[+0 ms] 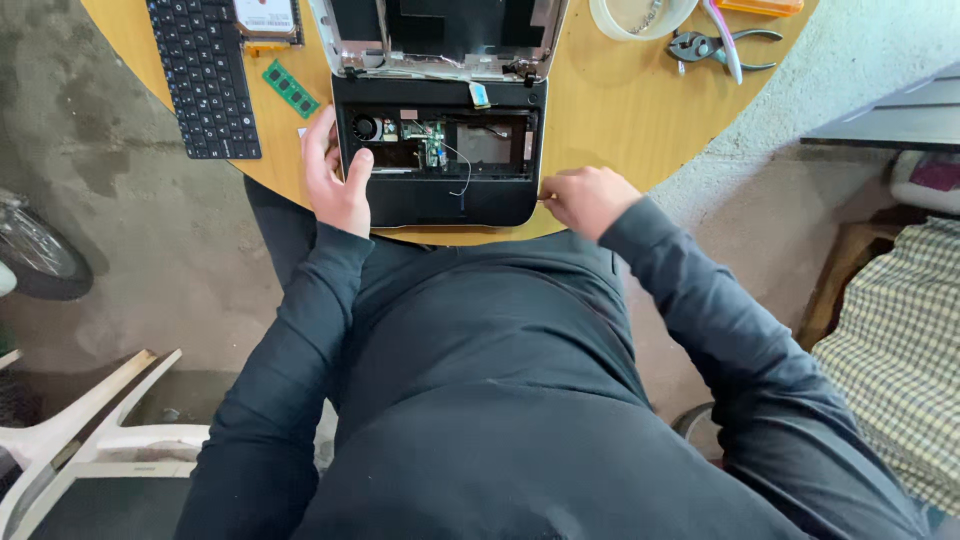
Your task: The person disassembles a laptop by removing screws from the casing, detaching the bottom cover, and extracting internal components including a fan and heat sink. The person uses a screwdriver to loosen screws and places removed parts on the table.
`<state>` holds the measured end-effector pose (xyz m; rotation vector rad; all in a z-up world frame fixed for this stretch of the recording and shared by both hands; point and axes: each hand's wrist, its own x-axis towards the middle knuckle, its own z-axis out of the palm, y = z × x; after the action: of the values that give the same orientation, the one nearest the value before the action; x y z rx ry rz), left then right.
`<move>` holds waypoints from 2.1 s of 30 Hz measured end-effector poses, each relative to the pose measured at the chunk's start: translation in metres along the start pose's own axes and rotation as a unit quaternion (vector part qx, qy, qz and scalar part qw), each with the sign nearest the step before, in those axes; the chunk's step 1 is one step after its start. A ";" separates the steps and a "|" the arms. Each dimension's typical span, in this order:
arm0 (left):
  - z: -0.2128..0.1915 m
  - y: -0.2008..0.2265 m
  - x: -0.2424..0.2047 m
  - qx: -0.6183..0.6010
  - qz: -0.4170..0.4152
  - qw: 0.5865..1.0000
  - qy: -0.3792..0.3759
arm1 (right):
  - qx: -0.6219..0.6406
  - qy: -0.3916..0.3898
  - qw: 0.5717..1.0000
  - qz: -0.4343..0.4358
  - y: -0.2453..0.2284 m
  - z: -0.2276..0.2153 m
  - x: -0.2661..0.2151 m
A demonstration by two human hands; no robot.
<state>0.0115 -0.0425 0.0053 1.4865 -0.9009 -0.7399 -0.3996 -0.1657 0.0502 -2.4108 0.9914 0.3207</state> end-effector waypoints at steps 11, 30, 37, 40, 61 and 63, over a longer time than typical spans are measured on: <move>0.002 0.003 -0.001 0.044 0.010 0.999 0.002 | 0.054 0.269 0.956 -0.108 -0.001 0.010 -0.037; 0.133 0.056 -0.034 0.467 0.389 0.717 -0.341 | -0.120 0.261 0.958 0.007 -0.007 0.009 -0.046; 0.156 0.070 -0.020 0.443 0.415 0.750 -0.264 | -0.067 0.187 0.978 0.070 0.010 -0.003 -0.059; 0.169 0.056 -0.014 0.447 0.414 0.755 -0.244 | 0.028 0.169 0.976 0.132 0.005 0.008 -0.062; 0.177 0.068 -0.009 0.461 0.381 0.763 -0.246 | 0.052 0.237 0.958 0.152 -0.009 0.042 -0.048; 0.178 0.063 -0.011 0.462 0.382 0.763 -0.242 | 0.049 0.237 0.958 0.153 -0.008 0.043 -0.050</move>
<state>-0.1539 -0.1235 0.0479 1.5040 -2.3369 0.0166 -0.4297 -0.1081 0.0364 -2.2855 1.5553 -0.2143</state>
